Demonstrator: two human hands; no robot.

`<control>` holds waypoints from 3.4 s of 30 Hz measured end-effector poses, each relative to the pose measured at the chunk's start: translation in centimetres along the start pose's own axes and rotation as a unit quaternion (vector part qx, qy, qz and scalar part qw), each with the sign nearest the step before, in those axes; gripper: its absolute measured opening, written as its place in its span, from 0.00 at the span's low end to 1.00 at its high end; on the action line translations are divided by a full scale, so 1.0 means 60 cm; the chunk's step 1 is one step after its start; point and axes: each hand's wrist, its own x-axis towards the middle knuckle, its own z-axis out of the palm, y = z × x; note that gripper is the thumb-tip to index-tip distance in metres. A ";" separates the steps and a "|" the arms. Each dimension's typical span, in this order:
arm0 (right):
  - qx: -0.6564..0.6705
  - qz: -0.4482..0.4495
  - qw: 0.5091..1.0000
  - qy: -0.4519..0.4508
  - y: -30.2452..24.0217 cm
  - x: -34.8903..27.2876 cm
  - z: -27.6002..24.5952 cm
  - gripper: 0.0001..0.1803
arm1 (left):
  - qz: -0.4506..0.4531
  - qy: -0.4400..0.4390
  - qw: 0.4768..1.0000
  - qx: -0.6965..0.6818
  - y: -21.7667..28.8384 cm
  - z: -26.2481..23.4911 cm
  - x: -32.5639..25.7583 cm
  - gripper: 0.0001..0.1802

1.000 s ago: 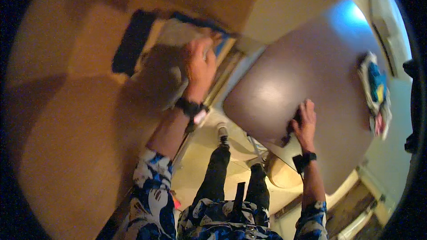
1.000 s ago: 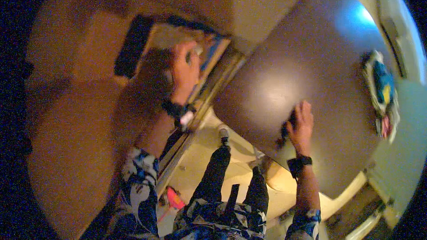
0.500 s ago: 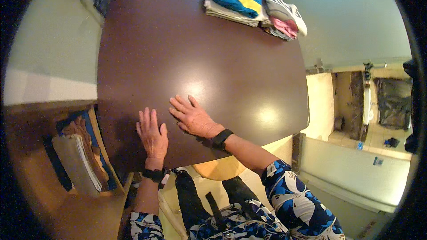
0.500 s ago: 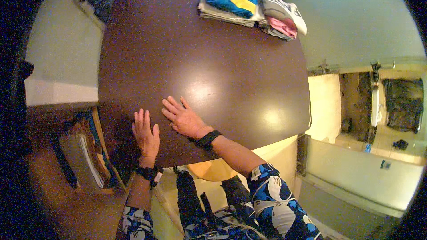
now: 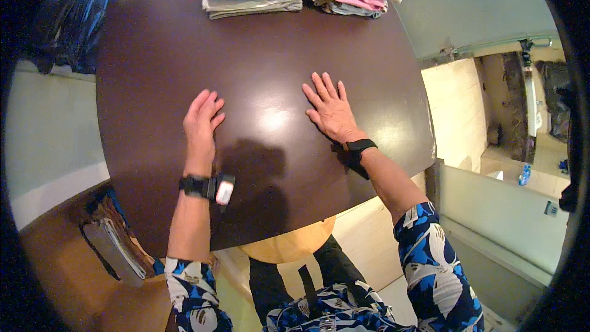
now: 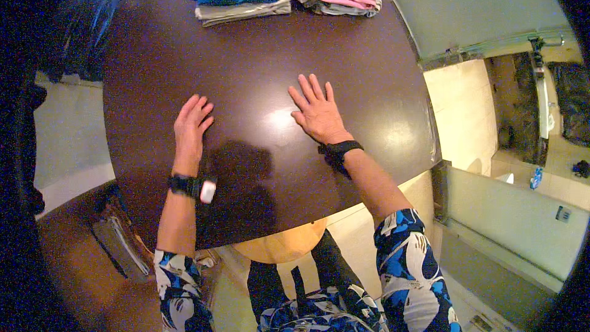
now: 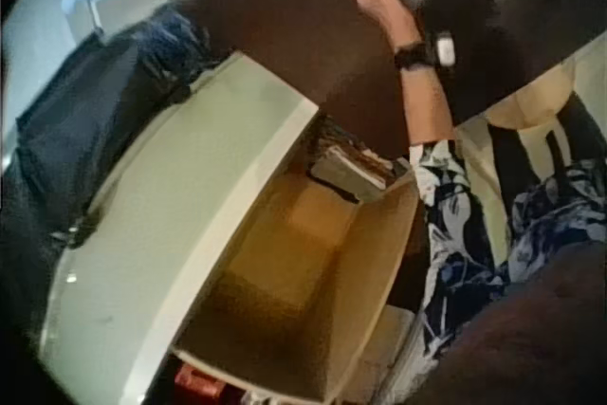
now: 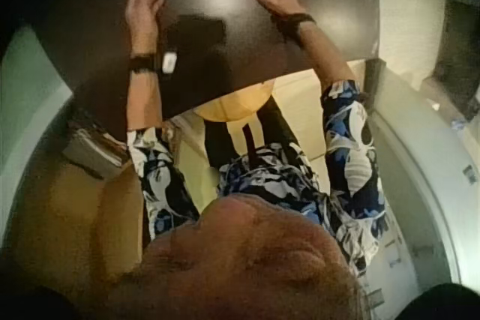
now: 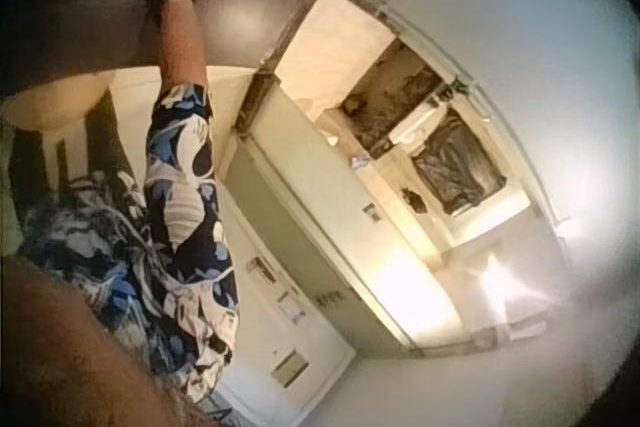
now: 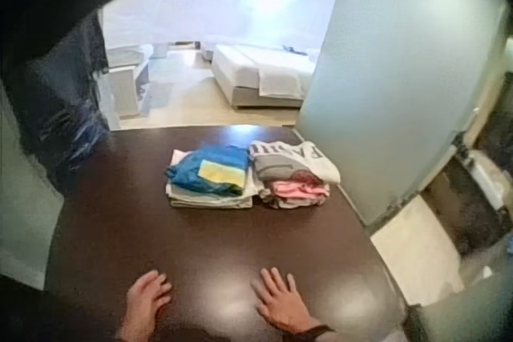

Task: The person removes a blue raincoat from a hanger in the bathroom and places it on the toilet tank. Then, in the adjacent room, the person folds a black sleeveless top and a beige t-shirt on a table and places them into a wooden drawer.

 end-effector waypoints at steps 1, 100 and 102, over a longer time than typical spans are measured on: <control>0.003 0.006 1.000 0.004 -0.002 -0.002 0.004 0.30 | -0.024 -0.011 0.998 -0.056 0.002 0.028 0.022 0.28; 0.694 0.111 0.619 -0.350 -0.478 0.003 -0.081 0.25 | 0.059 0.025 0.998 0.028 -0.042 -0.353 -0.406 0.27; 0.689 0.066 0.620 -0.369 -0.493 0.029 -0.090 0.31 | 0.135 0.053 0.983 0.112 -0.060 -0.361 -0.408 0.25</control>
